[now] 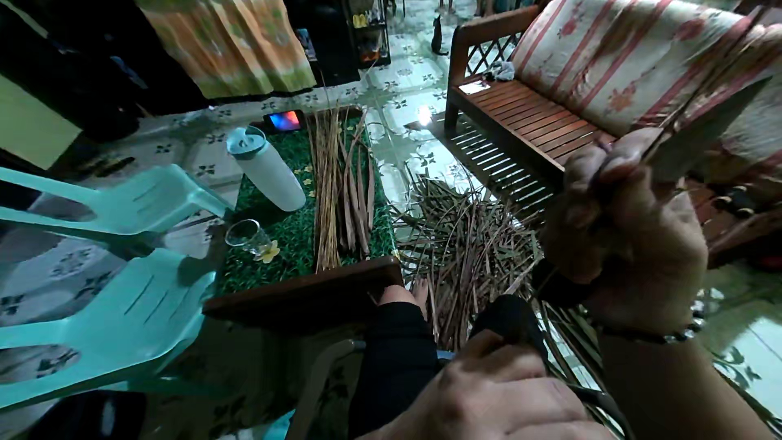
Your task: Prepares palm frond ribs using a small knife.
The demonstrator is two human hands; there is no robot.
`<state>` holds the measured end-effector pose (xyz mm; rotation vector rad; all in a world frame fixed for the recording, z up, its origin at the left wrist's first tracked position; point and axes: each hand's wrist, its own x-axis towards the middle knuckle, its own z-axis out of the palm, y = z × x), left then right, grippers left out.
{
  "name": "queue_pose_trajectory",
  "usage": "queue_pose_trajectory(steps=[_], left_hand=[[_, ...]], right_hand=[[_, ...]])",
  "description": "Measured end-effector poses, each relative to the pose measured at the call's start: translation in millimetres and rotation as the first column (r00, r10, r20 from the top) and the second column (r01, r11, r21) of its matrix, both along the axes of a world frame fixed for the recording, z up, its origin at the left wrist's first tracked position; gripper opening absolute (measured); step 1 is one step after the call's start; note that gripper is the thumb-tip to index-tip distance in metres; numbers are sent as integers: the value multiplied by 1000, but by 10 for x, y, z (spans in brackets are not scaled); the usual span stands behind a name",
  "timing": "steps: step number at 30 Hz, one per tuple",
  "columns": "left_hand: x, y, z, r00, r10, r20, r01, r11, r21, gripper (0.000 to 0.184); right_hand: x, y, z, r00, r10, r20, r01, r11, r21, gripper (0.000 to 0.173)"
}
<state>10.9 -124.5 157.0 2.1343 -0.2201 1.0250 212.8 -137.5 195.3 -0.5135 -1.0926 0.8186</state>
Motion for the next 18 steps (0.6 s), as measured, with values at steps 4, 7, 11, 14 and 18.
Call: queue_pose_trajectory(steps=[4,7,11,14,18], left_hand=[[-63,33,-69,999,-6,54,10,998,-62,29],[-142,84,-137,999,20,27,-18,998,-66,29],[-188,113,-213,999,35,-2,-35,998,-42,23],[-193,122,-240,1000,15,-9,-15,999,-41,25],[-187,130,-234,999,36,-20,-37,999,-17,29]], right_hand=[[-143,0,-196,980,-77,181,100,988,-120,29],[-178,-91,-464,976,119,182,-77,971,-225,59],[-268,-230,-750,961,215,174,-181,964,-193,42],[-295,-270,-864,957,204,204,-180,975,-128,37],[-298,-268,-886,965,185,184,-168,980,-104,33]])
